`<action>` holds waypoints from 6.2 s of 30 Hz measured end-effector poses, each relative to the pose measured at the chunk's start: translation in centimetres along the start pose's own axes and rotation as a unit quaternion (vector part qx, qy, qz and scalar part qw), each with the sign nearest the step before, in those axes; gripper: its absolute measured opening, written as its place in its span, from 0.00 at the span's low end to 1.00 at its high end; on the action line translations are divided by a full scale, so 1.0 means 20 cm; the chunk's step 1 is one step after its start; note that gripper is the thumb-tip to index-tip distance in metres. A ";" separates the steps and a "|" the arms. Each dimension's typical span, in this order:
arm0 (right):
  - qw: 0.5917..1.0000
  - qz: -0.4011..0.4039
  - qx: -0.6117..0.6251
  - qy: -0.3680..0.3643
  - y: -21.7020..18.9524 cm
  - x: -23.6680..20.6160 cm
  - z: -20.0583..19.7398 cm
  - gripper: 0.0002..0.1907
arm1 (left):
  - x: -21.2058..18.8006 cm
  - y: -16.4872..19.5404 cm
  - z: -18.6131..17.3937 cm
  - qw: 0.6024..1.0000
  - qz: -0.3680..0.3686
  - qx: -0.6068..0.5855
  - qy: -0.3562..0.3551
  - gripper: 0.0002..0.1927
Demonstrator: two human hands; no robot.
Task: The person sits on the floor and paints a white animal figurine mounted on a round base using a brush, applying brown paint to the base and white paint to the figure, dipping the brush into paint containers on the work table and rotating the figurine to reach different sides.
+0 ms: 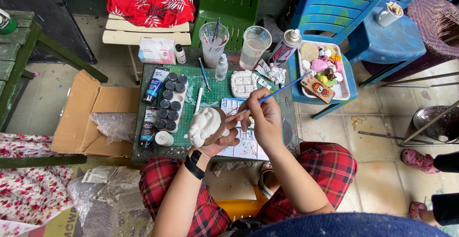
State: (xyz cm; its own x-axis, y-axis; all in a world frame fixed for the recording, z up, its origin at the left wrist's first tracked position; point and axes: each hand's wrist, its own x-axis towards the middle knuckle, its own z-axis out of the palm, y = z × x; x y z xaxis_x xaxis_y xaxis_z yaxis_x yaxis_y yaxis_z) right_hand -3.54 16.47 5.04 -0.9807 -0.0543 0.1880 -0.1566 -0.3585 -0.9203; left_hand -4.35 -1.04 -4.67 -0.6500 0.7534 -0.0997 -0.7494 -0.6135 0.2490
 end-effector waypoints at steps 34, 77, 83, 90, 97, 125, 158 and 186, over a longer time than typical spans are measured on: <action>0.975 -0.073 -0.182 -0.109 -0.05 -0.09 0.00 0.04 | 0.01 -0.04 0.00 0.998 0.038 -0.013 -0.057 0.21; 0.969 -0.055 -0.214 -0.110 -0.23 -0.22 -0.15 0.07 | 0.01 -0.05 0.03 0.987 0.024 0.154 -0.046 0.17; 0.959 -0.048 -0.264 -0.090 -0.22 -0.23 -0.17 0.07 | 0.00 -0.06 0.03 0.980 0.027 0.193 -0.041 0.18; 0.950 -0.040 -0.290 -0.104 -0.23 -0.25 -0.17 0.07 | -0.01 -0.06 0.04 0.973 0.029 0.225 -0.037 0.19; 0.957 -0.067 -0.265 -0.103 -0.22 -0.26 -0.20 0.07 | -0.01 -0.06 0.03 0.968 0.034 0.248 -0.034 0.19; 0.900 -0.136 -0.401 -0.108 -0.25 -0.30 -0.18 0.09 | 0.00 -0.08 0.00 0.958 0.045 0.282 -0.022 0.24; 0.759 -0.051 -0.625 0.174 0.11 1.14 -0.36 0.10 | -0.09 0.21 -0.22 0.965 0.192 -0.077 -0.161 0.19; 0.754 0.069 -0.620 0.203 0.41 -0.25 -0.82 0.09 | -0.07 0.00 -0.31 0.905 0.289 0.121 0.290 0.28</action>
State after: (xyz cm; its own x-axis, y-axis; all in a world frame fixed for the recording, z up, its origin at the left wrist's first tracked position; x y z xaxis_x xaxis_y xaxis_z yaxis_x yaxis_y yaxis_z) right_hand -1.87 29.11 -9.13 -0.9133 0.3687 0.1730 0.2075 0.7867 -0.5814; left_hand -4.21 -3.55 -10.49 -0.9338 0.0310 -0.3565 -0.2602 -0.7426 0.6171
